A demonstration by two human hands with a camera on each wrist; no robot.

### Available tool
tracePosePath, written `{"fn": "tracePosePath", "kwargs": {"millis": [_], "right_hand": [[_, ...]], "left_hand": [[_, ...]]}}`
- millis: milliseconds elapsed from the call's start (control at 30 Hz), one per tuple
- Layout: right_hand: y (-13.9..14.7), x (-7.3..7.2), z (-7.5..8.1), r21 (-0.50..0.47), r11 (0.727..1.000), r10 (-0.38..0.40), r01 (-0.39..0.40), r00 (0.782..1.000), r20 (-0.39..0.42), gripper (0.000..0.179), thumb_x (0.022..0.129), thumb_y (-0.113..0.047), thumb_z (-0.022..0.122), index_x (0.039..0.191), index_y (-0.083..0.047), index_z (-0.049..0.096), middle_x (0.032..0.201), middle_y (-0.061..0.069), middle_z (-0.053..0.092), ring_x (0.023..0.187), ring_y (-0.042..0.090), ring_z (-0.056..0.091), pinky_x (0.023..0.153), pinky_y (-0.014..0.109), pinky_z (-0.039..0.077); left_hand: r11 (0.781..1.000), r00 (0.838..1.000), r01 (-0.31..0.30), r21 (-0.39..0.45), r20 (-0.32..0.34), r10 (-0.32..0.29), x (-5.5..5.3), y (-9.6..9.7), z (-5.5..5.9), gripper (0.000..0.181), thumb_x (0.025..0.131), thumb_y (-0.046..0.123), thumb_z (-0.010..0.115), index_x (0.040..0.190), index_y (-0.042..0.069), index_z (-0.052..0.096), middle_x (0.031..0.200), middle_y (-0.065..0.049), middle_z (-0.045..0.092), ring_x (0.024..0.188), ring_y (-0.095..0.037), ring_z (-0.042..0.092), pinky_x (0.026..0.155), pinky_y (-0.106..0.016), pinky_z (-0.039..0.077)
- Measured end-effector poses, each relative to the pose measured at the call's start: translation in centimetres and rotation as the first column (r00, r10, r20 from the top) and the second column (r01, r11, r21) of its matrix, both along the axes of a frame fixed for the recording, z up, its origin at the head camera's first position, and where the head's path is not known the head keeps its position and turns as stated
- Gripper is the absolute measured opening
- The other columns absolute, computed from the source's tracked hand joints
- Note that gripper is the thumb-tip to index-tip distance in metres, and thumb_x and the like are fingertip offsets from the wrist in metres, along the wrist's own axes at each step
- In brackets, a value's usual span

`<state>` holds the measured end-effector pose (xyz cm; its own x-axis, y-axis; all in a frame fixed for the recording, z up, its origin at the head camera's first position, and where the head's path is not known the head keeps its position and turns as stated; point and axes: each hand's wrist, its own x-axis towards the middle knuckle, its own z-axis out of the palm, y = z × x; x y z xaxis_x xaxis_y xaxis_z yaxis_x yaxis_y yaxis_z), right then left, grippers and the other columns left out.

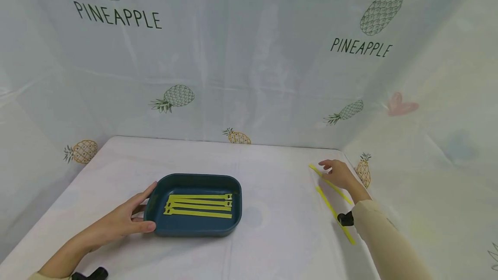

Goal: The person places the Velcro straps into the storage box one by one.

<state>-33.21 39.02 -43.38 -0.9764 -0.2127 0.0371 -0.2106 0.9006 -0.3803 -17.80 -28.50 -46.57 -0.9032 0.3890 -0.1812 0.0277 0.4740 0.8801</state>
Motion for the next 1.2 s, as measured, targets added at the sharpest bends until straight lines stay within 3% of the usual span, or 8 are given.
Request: {"fn": "tracePosePath", "kwargs": {"millis": [233,433,867,1200], "right_hand": [[1.3,0.1,-1.3,0.013,1.0,-0.023,0.023,0.999,0.032,0.044,0.092,0.001,0.072,0.136,0.004,0.066,0.118,0.026,0.069,0.102,0.04,0.067,0.088,0.055,0.056],[1.5,0.3,-1.8,0.044,0.999,-0.002,0.001,1.0,0.006,0.039,0.093,0.003,0.071,0.132,0.006,0.068,0.109,0.024,0.071,0.099,0.04,0.069,0.087,0.055,0.057],[0.6,-0.4,-1.5,0.101,0.994,-0.051,0.047,0.998,0.04,0.031,0.095,0.003,0.067,0.125,0.006,0.072,0.105,0.022,0.071,0.096,0.037,0.066,0.086,0.054,0.056],[0.8,0.4,-1.7,0.07,0.995,-0.073,0.068,0.995,0.073,0.031,0.096,0.0,0.068,0.126,0.004,0.072,0.108,0.022,0.071,0.099,0.037,0.065,0.087,0.054,0.055]], "left_hand": [[1.0,1.0,0.002,0.004,-0.008,-0.002,0.1,0.0,0.1,0.106,0.1,0.027,0.076,0.172,0.035,-0.002,0.172,-0.028,0.01,0.146,-0.053,0.041,0.09,-0.024,0.055],[1.0,1.0,-0.001,0.0,-0.003,0.001,0.1,0.0,0.1,0.107,0.1,0.028,0.076,0.172,0.036,-0.002,0.172,-0.028,0.009,0.146,-0.054,0.04,0.09,-0.025,0.055],[1.0,1.0,-0.012,0.004,0.011,0.012,0.3,-0.1,0.2,0.108,0.1,0.029,0.076,0.172,0.034,-0.004,0.173,-0.028,0.006,0.147,-0.056,0.037,0.09,-0.027,0.055],[1.0,1.0,0.008,0.029,0.012,-0.009,0.1,-0.1,0.0,0.106,0.101,0.028,0.075,0.172,0.035,-0.003,0.173,-0.029,0.004,0.148,-0.057,0.036,0.091,-0.027,0.056]]}}
